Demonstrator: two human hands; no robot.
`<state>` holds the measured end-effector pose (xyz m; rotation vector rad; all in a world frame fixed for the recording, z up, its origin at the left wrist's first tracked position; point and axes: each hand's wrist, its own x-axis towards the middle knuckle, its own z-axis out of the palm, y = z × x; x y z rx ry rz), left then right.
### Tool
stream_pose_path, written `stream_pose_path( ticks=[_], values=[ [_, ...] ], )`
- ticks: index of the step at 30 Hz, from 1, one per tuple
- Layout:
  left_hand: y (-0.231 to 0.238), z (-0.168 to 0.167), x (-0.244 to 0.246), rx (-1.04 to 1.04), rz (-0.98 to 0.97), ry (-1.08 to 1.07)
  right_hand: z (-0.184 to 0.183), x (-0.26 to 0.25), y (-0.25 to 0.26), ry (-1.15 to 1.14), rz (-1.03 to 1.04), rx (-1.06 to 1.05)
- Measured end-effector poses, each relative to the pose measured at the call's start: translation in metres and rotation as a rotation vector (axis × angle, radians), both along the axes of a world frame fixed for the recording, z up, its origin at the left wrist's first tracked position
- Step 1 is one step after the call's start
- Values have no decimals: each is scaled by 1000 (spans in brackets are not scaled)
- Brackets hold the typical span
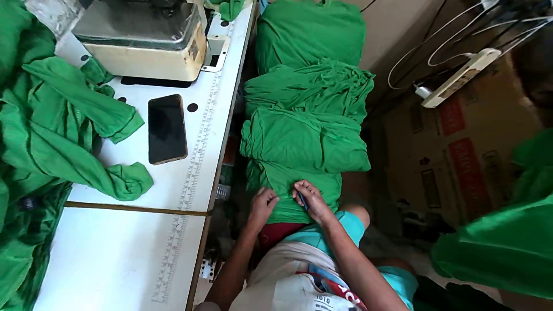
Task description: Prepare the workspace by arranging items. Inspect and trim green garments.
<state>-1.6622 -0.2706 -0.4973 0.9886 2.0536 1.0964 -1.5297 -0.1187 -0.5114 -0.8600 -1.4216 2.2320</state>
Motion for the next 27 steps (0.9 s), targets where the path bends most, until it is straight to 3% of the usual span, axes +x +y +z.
stream_pose_path(
  ticks=[4,8,13,16,19,23,27],
  values=[
    [0,-2,-3,-107,202,-121,-4,6,7,62,-198,-239],
    [0,1,-3,-63,305,180,-2,16,14,159,-324,-267],
    [21,5,20,216,64,162,-7,25,18,77,-316,-192],
    [40,5,25,3,-135,194,-9,25,19,35,-292,-197],
    [49,8,19,-125,-184,205,-11,24,19,28,-266,-201],
    [48,13,4,-166,-213,62,-12,24,19,9,-228,-185],
    [49,12,0,-157,-260,71,-6,26,16,-81,-73,64]
  ],
)
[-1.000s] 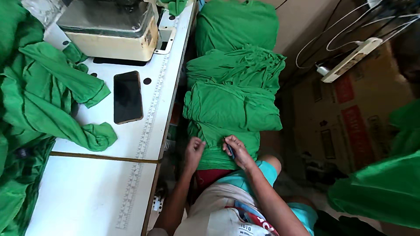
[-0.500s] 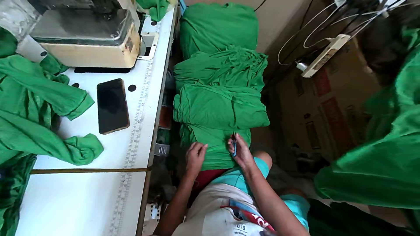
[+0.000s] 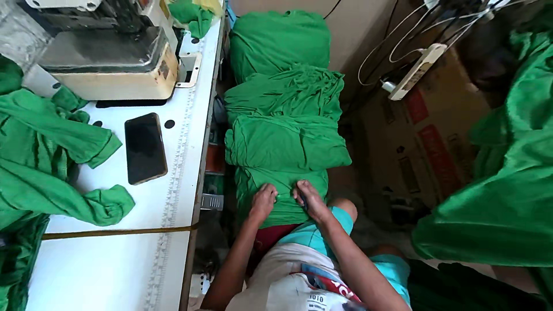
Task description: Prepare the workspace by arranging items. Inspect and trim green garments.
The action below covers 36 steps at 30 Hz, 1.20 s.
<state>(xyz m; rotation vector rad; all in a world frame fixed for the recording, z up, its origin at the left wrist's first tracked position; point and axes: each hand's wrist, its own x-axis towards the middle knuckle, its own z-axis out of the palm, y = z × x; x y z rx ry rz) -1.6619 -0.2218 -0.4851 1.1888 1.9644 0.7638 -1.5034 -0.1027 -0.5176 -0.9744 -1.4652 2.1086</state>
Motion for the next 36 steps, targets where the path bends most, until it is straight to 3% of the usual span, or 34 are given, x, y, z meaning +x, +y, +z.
stream_pose_path(
  ticks=[6,12,31,36],
  values=[
    [2,-5,-3,62,-6,-12,14,0,-1,-251,339,274],
    [2,-6,-4,77,-14,-20,21,-10,-2,-475,461,443],
    [-1,-8,-6,147,72,-127,22,-17,-6,-562,540,525],
    [-14,-8,-11,228,319,-236,18,-5,-6,-230,232,336]
  ],
)
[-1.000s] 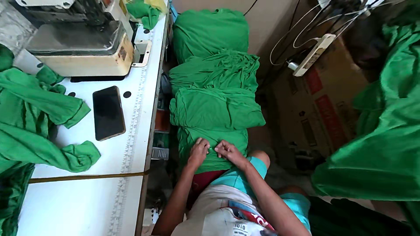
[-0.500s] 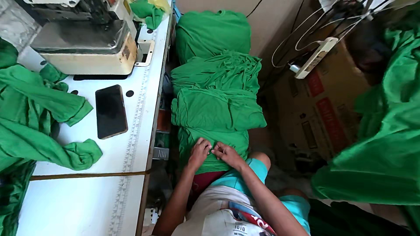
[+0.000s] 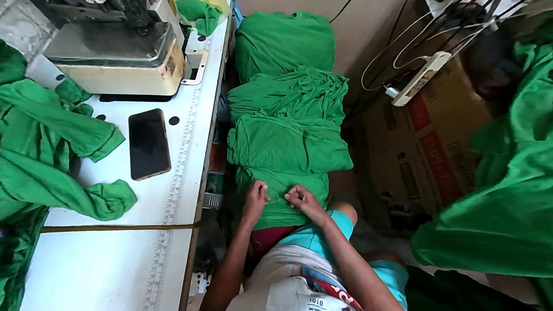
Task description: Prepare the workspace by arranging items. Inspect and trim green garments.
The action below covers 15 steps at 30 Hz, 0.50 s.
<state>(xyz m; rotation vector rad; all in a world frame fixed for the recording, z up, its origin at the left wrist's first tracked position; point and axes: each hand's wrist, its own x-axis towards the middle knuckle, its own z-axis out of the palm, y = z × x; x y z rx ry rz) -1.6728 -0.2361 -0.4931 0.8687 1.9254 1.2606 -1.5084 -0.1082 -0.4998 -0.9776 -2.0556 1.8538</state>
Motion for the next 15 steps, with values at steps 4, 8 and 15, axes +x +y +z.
stream_pose_path(
  ticks=[4,8,15],
  values=[
    [-30,-15,-13,-30,301,112,-4,10,6,-11,-17,121],
    [-52,-20,-8,-36,257,287,1,6,2,-302,202,506],
    [-49,-12,14,-187,-44,489,9,-6,-7,-204,95,483]
  ],
)
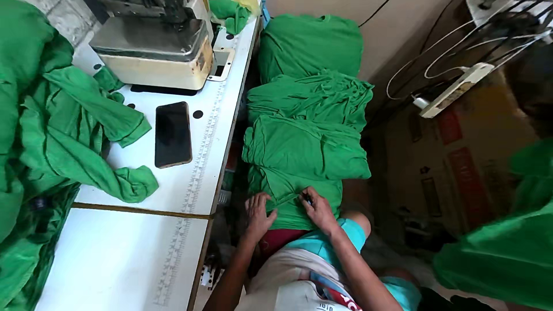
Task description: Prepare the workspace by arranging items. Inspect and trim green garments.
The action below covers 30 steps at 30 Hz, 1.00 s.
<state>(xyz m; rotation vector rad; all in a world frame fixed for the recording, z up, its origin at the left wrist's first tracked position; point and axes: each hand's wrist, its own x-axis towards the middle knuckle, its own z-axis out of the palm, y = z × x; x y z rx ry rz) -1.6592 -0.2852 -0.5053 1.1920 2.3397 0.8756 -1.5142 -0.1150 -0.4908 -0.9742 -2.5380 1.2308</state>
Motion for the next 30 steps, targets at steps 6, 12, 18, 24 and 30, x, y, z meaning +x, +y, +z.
stream_pose_path(
  ticks=[6,12,18,24,30],
  values=[
    [1,-2,-12,153,151,-284,5,-6,12,46,-14,-125],
    [3,-5,-23,86,131,-438,-3,-15,16,-176,-120,-83],
    [1,-5,-18,88,251,-140,-2,-7,3,-34,-286,158],
    [22,3,-5,-16,-3,-60,8,-13,-1,-237,-29,0],
    [5,9,-29,457,600,-237,18,8,20,-408,-105,32]
  ],
)
